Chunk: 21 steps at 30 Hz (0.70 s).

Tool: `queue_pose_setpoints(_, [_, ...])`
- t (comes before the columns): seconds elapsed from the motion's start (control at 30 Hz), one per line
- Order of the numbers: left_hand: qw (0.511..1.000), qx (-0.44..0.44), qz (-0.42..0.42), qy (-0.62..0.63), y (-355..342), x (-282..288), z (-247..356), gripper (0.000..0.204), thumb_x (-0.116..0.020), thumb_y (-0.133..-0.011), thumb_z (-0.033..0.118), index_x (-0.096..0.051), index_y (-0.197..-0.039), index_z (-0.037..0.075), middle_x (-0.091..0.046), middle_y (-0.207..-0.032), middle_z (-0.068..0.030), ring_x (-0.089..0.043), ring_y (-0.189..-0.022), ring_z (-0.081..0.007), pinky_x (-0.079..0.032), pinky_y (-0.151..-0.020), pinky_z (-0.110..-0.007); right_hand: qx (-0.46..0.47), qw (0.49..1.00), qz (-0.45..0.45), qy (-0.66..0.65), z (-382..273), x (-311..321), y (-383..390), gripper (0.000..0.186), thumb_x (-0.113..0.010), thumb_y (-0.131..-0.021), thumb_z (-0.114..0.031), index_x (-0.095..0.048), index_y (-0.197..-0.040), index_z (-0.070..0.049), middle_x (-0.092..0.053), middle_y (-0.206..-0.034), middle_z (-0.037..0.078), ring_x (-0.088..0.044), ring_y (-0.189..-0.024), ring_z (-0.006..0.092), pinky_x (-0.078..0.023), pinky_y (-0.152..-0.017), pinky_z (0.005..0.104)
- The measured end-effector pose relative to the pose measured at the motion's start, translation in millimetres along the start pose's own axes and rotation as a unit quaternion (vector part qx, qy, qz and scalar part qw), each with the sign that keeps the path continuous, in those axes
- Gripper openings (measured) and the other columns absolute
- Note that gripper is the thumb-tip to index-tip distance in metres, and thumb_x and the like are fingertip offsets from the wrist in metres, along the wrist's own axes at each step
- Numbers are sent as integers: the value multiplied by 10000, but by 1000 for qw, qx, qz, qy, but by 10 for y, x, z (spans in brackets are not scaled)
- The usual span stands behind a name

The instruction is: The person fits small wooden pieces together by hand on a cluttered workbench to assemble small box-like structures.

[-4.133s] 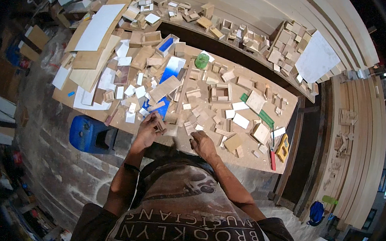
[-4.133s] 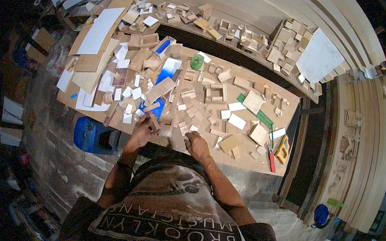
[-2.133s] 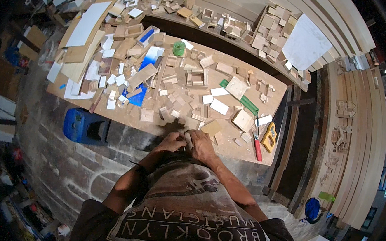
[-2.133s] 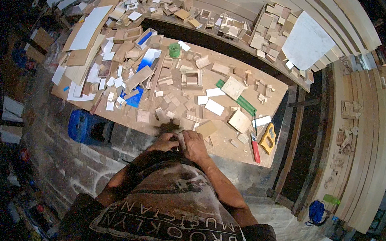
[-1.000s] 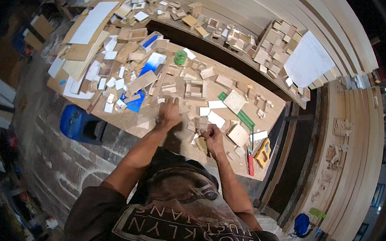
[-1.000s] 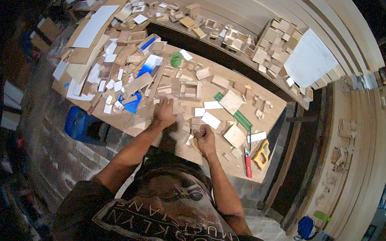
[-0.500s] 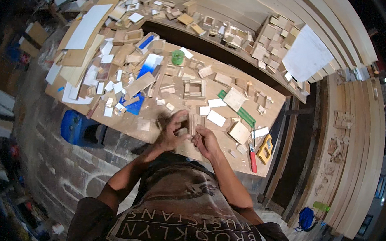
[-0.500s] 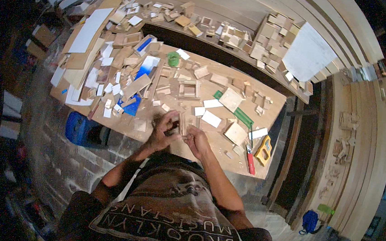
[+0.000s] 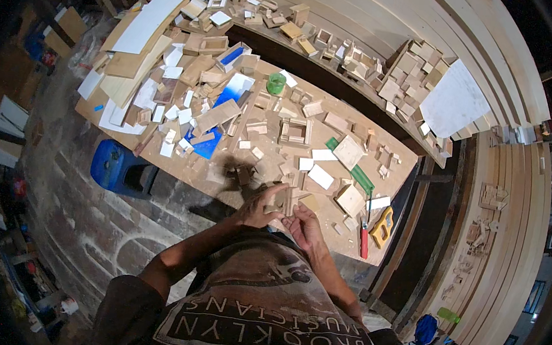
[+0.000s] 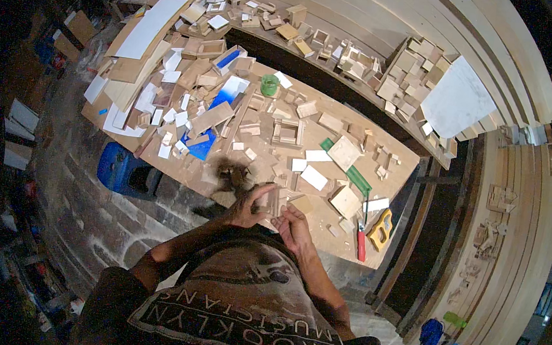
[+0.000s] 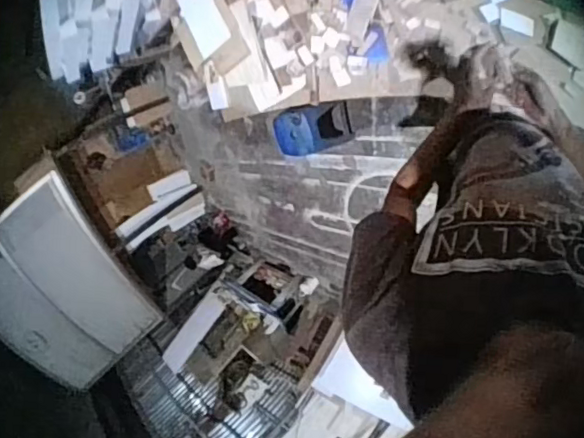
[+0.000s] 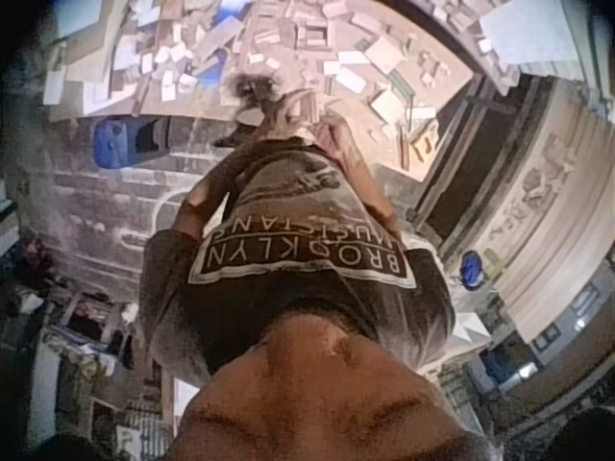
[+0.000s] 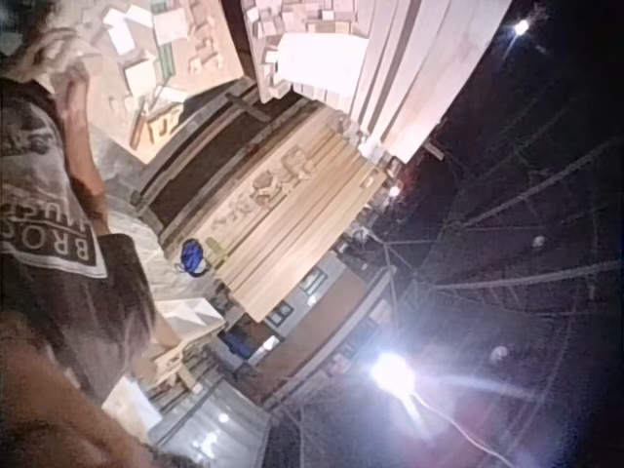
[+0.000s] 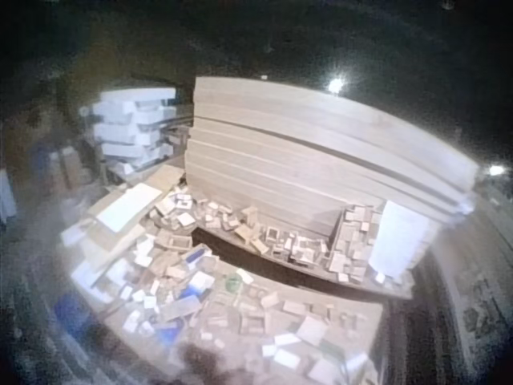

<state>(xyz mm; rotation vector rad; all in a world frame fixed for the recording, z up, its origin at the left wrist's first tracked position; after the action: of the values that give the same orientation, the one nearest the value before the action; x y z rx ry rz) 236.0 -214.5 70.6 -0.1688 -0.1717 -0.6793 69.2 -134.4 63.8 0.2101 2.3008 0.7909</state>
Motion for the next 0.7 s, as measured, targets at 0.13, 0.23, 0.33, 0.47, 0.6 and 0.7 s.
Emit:
queue_pose_setpoints(0.13, [982,73,-4,-176,274,160,-419,714,-680,-830,86,-369,-1472,74,-461,-1434,-193,-452,-1331,-363,-375,-1117,-432,231,805,18,546,52,-94,-167,285,-564,-915,-18,-564,-1199,-16,-648,-1117,155,-620,-998,334,-499,-855,426])
queue_pose_setpoints(0.23, [973,129,-18,-191,473,231,-610,678,-664,-843,96,-388,-1462,90,-488,-1387,-203,-446,-1329,-370,-383,-1107,-447,270,570,-37,775,183,-325,-254,378,-575,-853,-85,-535,-1222,-9,-561,-1196,185,-509,-1152,354,-397,-948,478])
queue_pose_setpoints(0.33, [954,75,-20,-289,521,247,-630,598,-682,-836,161,-474,-1387,60,-562,-1286,-186,-573,-1176,-346,-517,-945,-416,249,441,-49,861,382,-318,-403,415,-513,-919,-140,-492,-1309,-1,-509,-1308,146,-437,-1284,293,-367,-1024,479])
queue_pose_setpoints(0.47, [911,-25,-121,-393,476,191,-674,332,-609,-929,147,-598,-1205,-36,-599,-1232,-168,-568,-1154,-281,-511,-955,-381,264,379,-53,885,438,-294,-467,437,-463,-941,-166,-465,-1352,-18,-519,-1309,138,-453,-1269,280,-357,-1019,493])
queue_pose_setpoints(0.6, [903,-211,53,-369,535,203,-756,300,-630,-918,169,-616,-1139,-34,-627,-1127,-149,-613,-1009,-262,-550,-828,-353,289,403,-43,867,493,-198,-509,453,-498,-928,-192,-453,-1348,-30,-523,-1314,137,-464,-1255,282,-348,-1000,495])
queue_pose_setpoints(0.7, [948,-100,-20,-302,442,282,-842,357,-648,-916,201,-599,-1203,-6,-622,-1112,-153,-625,-972,-263,-551,-792,-352,302,436,-29,848,401,-286,-534,443,-533,-909,-162,-460,-1324,-25,-537,-1245,152,-487,-1200,312,-356,-976,493])
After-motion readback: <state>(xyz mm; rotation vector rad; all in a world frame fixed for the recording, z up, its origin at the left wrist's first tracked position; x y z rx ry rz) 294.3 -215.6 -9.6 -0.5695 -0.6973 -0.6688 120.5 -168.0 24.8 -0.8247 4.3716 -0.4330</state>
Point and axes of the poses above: each hand's wrist, its own y-axis away from the middle knuckle, its own x-axis out of the back of the hand, z = x × y, the point moved 3 cm from there along -y, towards the middle knuckle
